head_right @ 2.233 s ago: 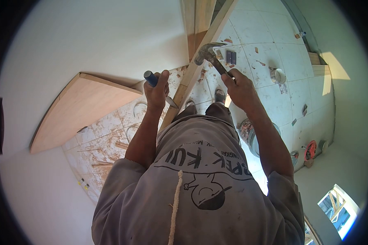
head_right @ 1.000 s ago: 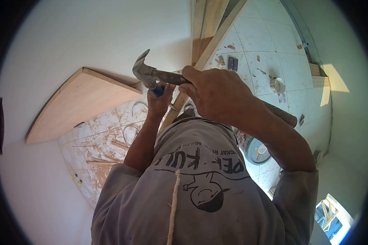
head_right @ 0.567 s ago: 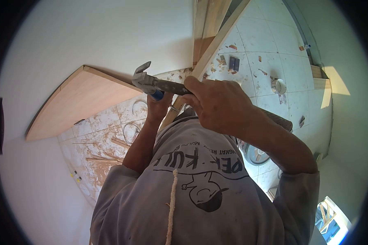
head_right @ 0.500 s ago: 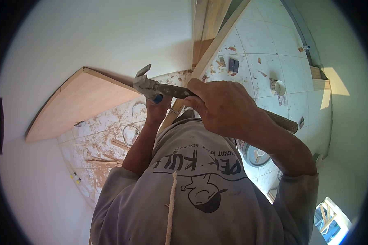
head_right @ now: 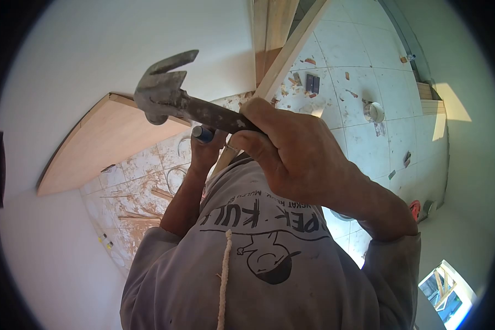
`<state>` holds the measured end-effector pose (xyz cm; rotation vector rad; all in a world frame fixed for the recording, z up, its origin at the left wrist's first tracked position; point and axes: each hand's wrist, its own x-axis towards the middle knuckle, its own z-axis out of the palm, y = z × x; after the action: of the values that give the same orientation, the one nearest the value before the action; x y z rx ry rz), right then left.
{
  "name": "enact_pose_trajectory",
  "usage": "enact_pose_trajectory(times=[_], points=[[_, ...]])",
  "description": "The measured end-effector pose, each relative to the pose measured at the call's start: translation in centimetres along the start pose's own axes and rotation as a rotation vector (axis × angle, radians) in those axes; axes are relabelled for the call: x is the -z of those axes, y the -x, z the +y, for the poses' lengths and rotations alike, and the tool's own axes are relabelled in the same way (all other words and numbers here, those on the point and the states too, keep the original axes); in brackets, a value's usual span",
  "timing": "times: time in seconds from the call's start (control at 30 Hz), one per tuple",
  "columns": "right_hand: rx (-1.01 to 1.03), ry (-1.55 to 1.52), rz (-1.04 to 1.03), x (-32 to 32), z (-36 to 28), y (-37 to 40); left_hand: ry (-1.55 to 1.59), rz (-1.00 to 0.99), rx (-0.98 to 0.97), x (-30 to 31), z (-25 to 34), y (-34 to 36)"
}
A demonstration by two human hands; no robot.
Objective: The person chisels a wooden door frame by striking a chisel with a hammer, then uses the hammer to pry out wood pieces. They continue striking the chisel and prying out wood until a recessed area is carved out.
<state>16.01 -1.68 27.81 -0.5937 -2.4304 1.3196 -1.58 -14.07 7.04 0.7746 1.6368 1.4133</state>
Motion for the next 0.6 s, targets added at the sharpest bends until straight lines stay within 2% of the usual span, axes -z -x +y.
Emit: enact_pose_trajectory(times=[0.03, 0.1, 0.13, 0.17, 0.2, 0.33, 0.37, 0.43, 0.5, 0.6], points=[[0.006, -0.003, -0.005, -0.1, -0.3, 0.0, -0.160, -0.025, 0.078, 0.3, -0.1, -0.2], [0.089, -0.029, 0.138, -0.1, -0.6, 0.0, -0.081, -0.043, 0.039, 0.1, 0.1, -0.1], [0.091, -0.027, 0.147, -0.4, 0.0, 0.1, 0.010, 0.011, -0.016, -0.8, 1.8, 0.1], [-0.031, 0.217, -0.064, -1.2, 1.2, 0.3, 0.100, 0.061, -0.064, -1.3, 2.7, 0.3], [-0.153, 0.459, -0.277, -1.5, 1.9, 0.6, 0.082, -0.017, -0.154, -1.0, 2.2, 0.2], [-0.133, 0.330, -0.286, -0.3, 1.3, 0.8, 0.073, 0.058, -0.151, -1.5, 2.1, 0.9], [-0.109, 0.225, -0.217, -0.2, 1.1, 0.8, 0.074, 0.057, -0.150, -1.4, 2.0, 0.9], [-0.077, 0.122, -0.154, 0.0, 0.6, 0.6, -0.120, 0.060, 0.010, -1.0, 1.9, 0.8], [0.047, -0.078, 0.086, 0.2, -0.4, 0.6, -0.115, 0.097, -0.001, -1.1, 1.4, 0.9], [0.100, -0.069, 0.121, 0.7, -1.0, 0.3, -0.053, 0.101, -0.001, -1.8, 0.7, 0.9]])
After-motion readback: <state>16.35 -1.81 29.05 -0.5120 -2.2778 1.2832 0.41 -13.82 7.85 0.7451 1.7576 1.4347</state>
